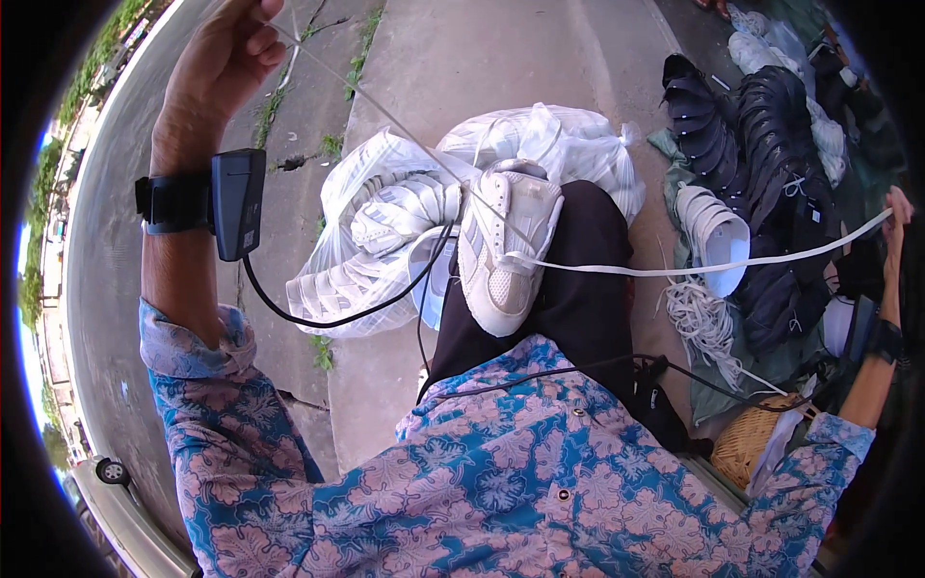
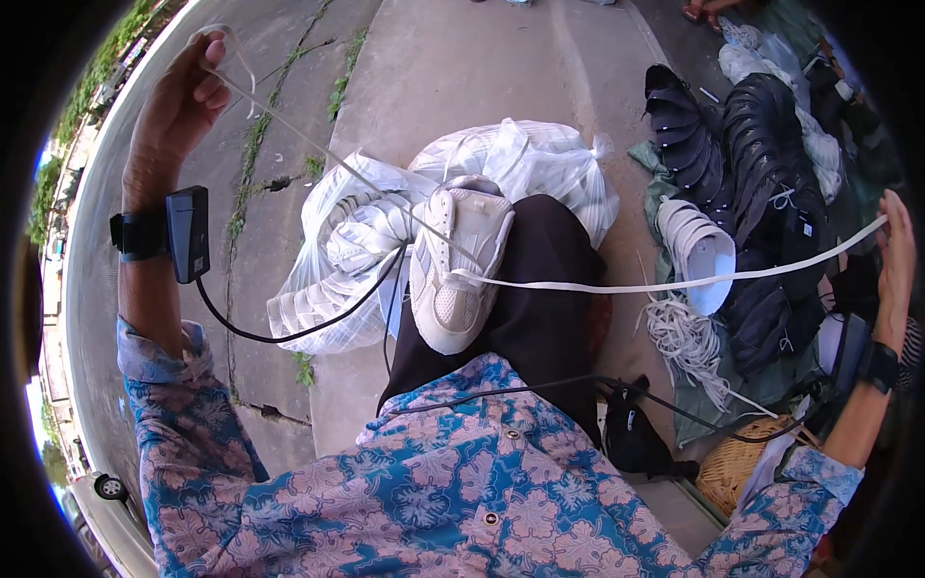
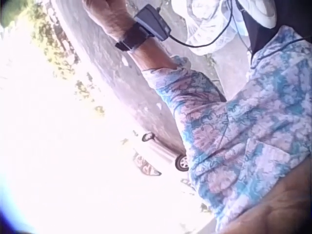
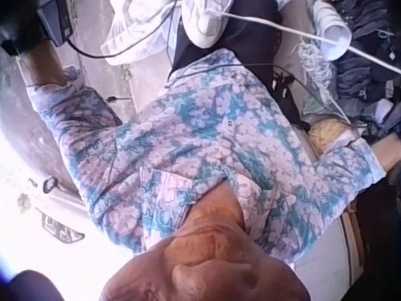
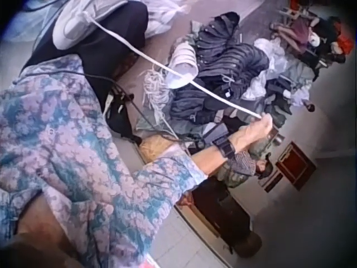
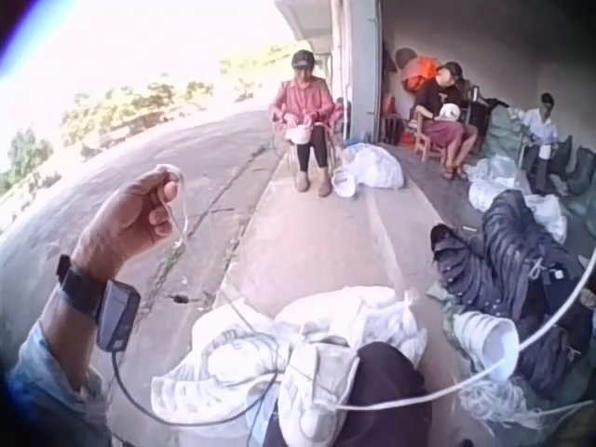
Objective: Lacing a white athletic shoe.
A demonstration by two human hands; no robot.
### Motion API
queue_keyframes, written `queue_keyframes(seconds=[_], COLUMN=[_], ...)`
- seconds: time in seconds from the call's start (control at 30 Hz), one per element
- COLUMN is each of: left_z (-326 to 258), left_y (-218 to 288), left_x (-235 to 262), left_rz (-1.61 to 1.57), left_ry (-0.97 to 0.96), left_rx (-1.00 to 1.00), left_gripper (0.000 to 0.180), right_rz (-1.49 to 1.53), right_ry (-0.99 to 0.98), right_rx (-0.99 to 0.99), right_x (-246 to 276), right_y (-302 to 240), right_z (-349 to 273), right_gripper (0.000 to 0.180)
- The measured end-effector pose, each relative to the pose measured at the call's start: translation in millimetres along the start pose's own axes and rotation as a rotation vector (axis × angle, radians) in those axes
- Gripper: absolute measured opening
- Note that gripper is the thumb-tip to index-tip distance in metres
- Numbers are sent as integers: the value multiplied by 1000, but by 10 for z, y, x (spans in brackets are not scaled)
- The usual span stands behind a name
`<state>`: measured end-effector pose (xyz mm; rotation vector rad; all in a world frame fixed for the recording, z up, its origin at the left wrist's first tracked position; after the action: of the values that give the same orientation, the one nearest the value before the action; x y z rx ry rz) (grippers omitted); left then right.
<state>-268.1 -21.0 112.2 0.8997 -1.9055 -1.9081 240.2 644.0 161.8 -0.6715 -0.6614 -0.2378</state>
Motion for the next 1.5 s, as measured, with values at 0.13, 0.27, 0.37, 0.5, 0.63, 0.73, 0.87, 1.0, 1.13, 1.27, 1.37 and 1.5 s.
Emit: queue_keyframes(seconds=[0.13, 0.27, 0.37, 0.5, 0.63, 0.73, 0.87, 1.0, 1.13, 1.27, 1.37, 1.5], left_z=[-430, -598, -794, -842, -823, -729, -596, -497, -465, -479, -500, -511], left_y=[-219, -330, -288, -337, -762, -1262, -1763, -1982, -2072, -2106, -2083, -2114], left_x=[427, 527, 650, 766, 431, 24, -1030, -1577, -1633, -1595, -1593, -1581], left_rz=[-101, -124, -144, -45, 551, 857, 792, 889, 892, 921, 984, 989], left_ry=[382, 498, 585, 549, 1109, 822, 207, -52, -68, -56, -37, -20], left_rx=[92, 106, 107, 175, 333, 199, 255, 119, 89, 52, 87, 44], left_gripper=[22, 21, 21, 25, 43, 39, 17, 16, 19, 19, 19, 18], right_rz=[317, 532, 554, 526, 601, 710, 789, 681, 636, 379, 381, 435], right_ry=[-542, -637, -696, -751, -818, -892, -854, -809, -892, -1160, -1175, -1193], right_rx=[119, 707, 856, 845, 674, 518, 486, 537, 517, 394, 437, 443], right_x=[-1903, -2597, -2852, -2966, -2950, -2939, -2971, -2906, -2888, -2910, -2932, -2939], right_y=[-865, -2213, -2666, -2732, -2733, -2727, -2718, -2744, -2772, -2900, -2921, -2889], right_z=[-1634, -2684, -3063, -3118, -3046, -3008, -3022, -3013, -2990, -2882, -2915, -2931], right_gripper=[15, 12, 19, 16, 8, 7, 8, 8, 16, 25, 24, 22])
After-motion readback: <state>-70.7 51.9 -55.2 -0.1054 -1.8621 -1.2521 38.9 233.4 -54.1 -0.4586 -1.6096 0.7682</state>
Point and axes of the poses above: each hand's wrist, its own z-axis towards the middle knuckle, its own x-axis out of the back of the hand, y = z × x, the point moved 1 cm from there along z, towards the middle knuckle, and after that the axes turned 15 degrees about x, right-handed, at the moved point
